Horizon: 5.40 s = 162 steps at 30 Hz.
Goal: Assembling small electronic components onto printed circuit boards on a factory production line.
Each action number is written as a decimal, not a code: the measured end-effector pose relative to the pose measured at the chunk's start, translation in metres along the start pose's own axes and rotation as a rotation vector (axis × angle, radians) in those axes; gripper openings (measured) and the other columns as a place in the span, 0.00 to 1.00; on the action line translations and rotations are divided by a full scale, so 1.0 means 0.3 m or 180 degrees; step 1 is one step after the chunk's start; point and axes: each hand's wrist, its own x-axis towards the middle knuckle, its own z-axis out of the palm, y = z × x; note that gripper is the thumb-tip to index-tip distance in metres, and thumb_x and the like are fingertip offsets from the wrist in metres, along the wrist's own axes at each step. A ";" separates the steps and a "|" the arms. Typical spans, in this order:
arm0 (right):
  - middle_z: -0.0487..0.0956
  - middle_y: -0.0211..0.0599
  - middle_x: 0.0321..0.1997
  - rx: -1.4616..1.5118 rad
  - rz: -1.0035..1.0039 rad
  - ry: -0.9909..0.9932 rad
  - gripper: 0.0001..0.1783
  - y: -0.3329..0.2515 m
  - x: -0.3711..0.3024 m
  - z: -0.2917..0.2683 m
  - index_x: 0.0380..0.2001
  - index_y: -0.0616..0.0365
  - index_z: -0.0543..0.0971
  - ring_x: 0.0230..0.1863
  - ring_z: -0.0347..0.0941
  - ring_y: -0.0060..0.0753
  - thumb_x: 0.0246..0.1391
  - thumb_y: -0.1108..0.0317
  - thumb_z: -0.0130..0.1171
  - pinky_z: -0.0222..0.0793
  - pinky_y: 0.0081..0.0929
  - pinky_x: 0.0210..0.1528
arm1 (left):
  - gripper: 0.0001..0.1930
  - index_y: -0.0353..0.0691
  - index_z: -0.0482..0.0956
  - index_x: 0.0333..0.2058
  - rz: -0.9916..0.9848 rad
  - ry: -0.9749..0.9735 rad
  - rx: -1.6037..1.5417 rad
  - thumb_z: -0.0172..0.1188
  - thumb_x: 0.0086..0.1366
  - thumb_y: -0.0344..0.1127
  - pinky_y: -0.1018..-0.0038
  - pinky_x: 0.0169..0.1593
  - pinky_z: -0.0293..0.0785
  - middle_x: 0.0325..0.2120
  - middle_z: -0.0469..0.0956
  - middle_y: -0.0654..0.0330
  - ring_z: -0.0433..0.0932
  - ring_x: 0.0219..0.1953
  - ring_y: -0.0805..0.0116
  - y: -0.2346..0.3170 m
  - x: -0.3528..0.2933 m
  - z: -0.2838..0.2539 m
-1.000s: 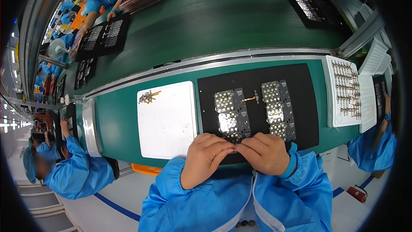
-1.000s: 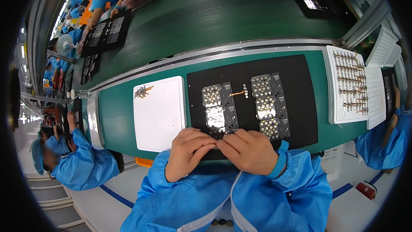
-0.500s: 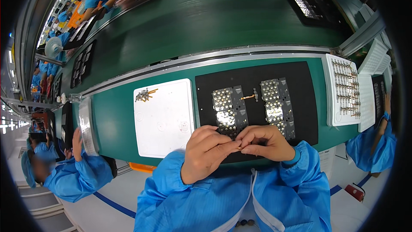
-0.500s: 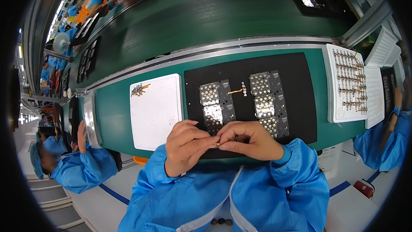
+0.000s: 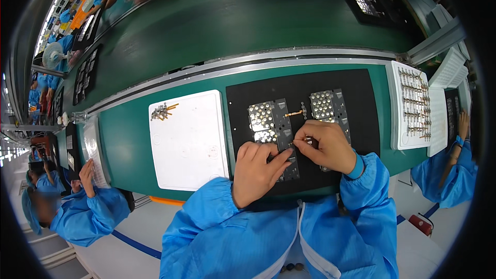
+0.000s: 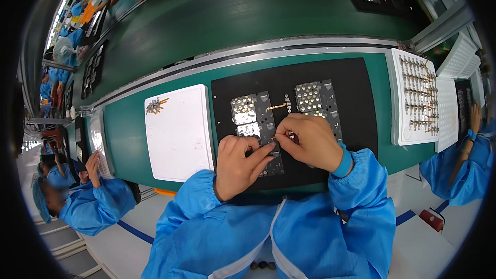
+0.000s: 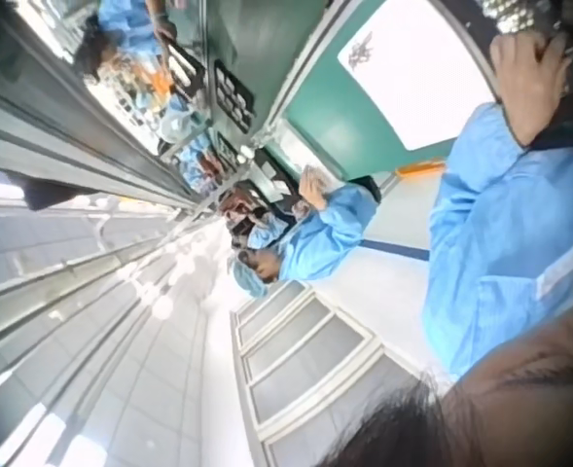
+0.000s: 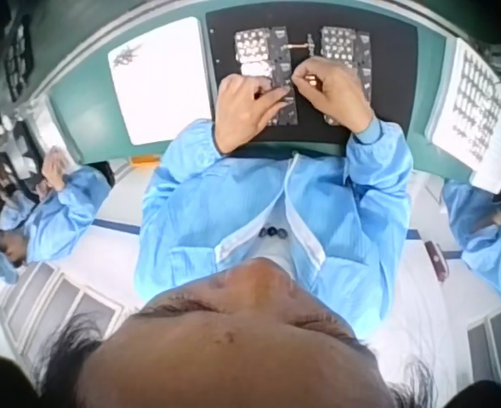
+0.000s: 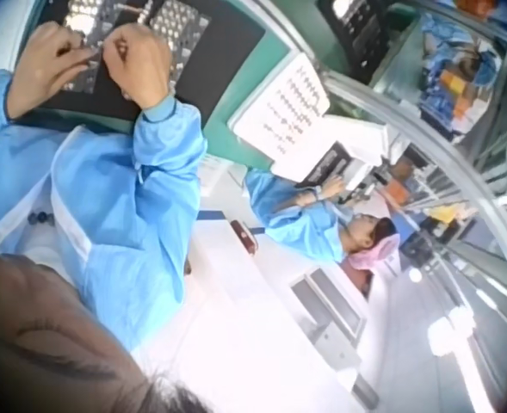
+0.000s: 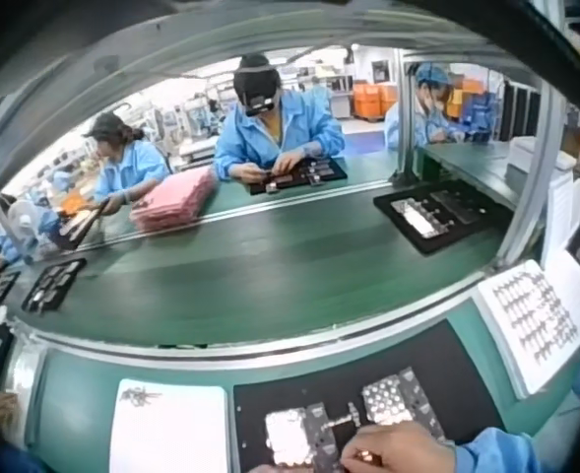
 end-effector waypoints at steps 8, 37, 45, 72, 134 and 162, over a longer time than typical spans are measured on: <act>0.77 0.37 0.25 -0.0219 -0.0009 -0.0155 0.04 0.009 0.013 -0.001 0.27 0.59 0.79 0.22 0.74 0.39 0.50 0.73 0.65 0.68 0.32 0.25 | 0.20 0.50 0.86 0.48 -0.0057 -0.0199 0.0107 0.72 0.54 0.37 0.64 0.45 0.63 0.35 0.69 0.65 0.67 0.37 0.61 -0.004 0.004 0.000; 0.78 0.38 0.27 -0.0350 0.0008 -0.0147 0.04 0.007 0.012 0.002 0.27 0.58 0.78 0.25 0.77 0.46 0.49 0.73 0.64 0.72 0.37 0.27 | 0.19 0.48 0.84 0.46 -0.0217 -0.0105 -0.0090 0.72 0.54 0.37 0.63 0.45 0.64 0.36 0.72 0.65 0.70 0.37 0.60 -0.010 -0.003 0.007; 0.76 0.38 0.24 -0.0335 -0.0086 -0.0044 0.04 0.016 0.014 0.010 0.27 0.59 0.79 0.22 0.75 0.41 0.48 0.74 0.65 0.68 0.34 0.25 | 0.23 0.51 0.83 0.52 -0.0233 -0.0368 0.0026 0.71 0.56 0.42 0.62 0.47 0.63 0.35 0.69 0.64 0.68 0.38 0.61 -0.009 0.005 -0.001; 0.79 0.38 0.39 -0.0330 -0.0218 0.0739 0.10 -0.096 -0.070 -0.008 0.35 0.60 0.81 0.24 0.74 0.33 0.48 0.75 0.71 0.70 0.26 0.25 | 0.15 0.37 0.82 0.46 -0.1621 0.1072 0.1522 0.65 0.59 0.26 0.61 0.45 0.74 0.39 0.80 0.52 0.78 0.41 0.52 -0.513 -0.155 -0.459; 0.80 0.34 0.37 -0.0078 -0.1135 0.0360 0.22 -0.183 -0.070 0.116 0.45 0.53 0.84 0.29 0.78 0.34 0.44 0.68 0.76 0.74 0.27 0.28 | 0.08 0.33 0.78 0.48 -0.2488 -0.0124 -0.4066 0.57 0.73 0.28 0.79 0.48 0.73 0.39 0.80 0.63 0.77 0.41 0.78 0.015 -0.137 -0.182; 0.80 0.42 0.43 0.1158 -0.0883 -0.0007 0.09 -0.171 -0.076 0.117 0.40 0.65 0.83 0.35 0.79 0.27 0.54 0.79 0.67 0.75 0.20 0.32 | 0.15 0.28 0.74 0.55 -0.2752 -0.0764 -0.6369 0.53 0.75 0.31 0.72 0.55 0.77 0.50 0.79 0.53 0.80 0.49 0.69 0.007 -0.156 -0.052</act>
